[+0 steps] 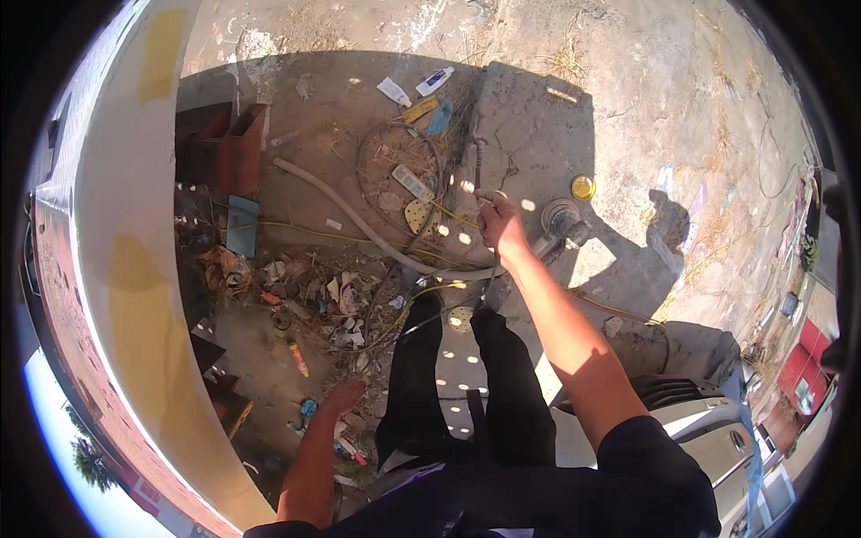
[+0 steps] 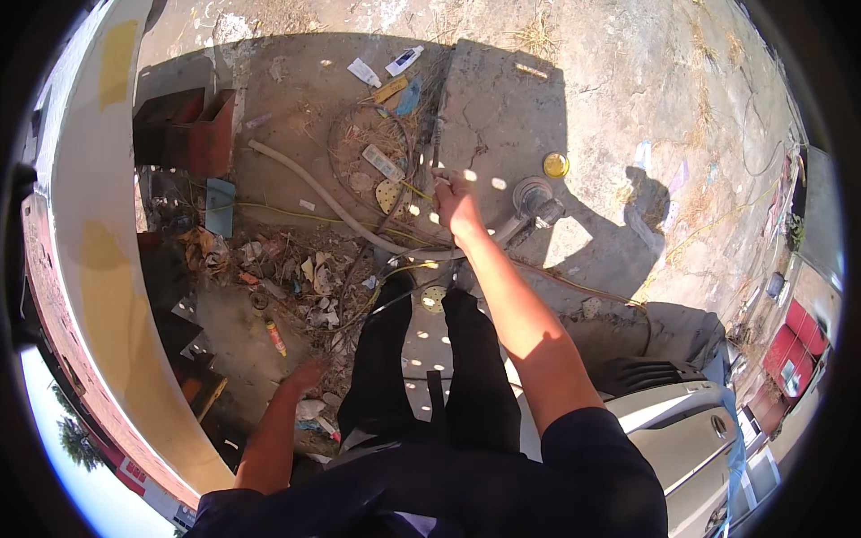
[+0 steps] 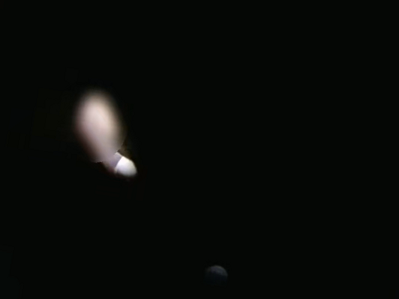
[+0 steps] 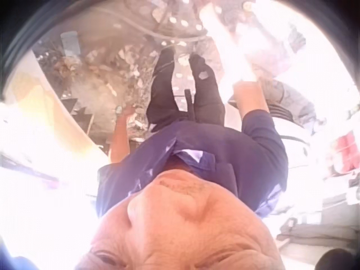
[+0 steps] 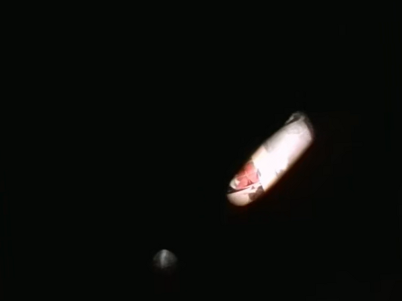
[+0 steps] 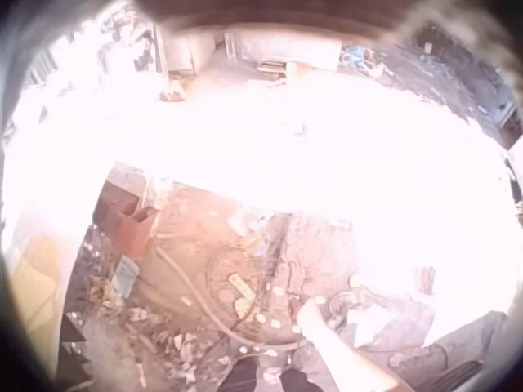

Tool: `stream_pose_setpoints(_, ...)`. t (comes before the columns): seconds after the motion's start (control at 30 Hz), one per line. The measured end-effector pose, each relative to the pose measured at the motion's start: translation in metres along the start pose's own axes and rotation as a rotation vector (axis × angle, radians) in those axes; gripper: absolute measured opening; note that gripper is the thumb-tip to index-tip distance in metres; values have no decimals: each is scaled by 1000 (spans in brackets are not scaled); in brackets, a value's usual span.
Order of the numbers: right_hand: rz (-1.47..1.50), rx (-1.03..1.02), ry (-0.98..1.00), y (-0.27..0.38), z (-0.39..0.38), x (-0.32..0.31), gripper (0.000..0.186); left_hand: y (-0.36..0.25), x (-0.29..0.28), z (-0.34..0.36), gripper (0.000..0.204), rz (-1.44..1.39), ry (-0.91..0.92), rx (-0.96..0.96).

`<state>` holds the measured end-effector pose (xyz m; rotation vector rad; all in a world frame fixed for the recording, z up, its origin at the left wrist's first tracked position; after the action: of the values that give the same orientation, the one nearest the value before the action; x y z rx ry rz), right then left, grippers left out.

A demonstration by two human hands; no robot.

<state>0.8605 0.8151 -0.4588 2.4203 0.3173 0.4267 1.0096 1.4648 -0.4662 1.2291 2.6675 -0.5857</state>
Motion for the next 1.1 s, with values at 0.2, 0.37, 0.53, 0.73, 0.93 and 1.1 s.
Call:
stream_pose_setpoints(0.2, -379, -229, 261, -145, -68, 56, 32, -221, -292, 242, 66, -1672, -90, -184)
stream_pose_setpoints(0.37, -673, -351, 456, -170, -57, 14, 48, -200, -313, 349, 40, -1139, -390, -343)
stream_pose_setpoints(0.53, -862, -456, -444, -185, 7, -192, 53, -107, -329, 439, 42, -249, -720, -224)
stream_pose_setpoints(0.73, -301, -179, -745, -232, 76, -320, 56, -67, -331, 544, 39, -91, -697, -45)
stream_pose_setpoints(0.93, 411, -73, -720, -230, 106, -311, 24, -57, -332, 603, 29, 85, -456, -118)
stream_pose_setpoints(1.1, 347, -34, -690, -230, 111, -308, 16, -17, -326, 634, 27, -297, -318, -121)
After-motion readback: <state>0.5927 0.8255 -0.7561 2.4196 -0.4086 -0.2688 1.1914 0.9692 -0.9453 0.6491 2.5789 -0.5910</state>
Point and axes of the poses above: each hand's wrist, its own z-axis towards the middle knuckle, its own x-axis out of the palm, y = z × x, the point moved 3 cm from there along z, towards the middle knuckle, and after that the axes turned 10 degrees about z, right-handed, at the moved point
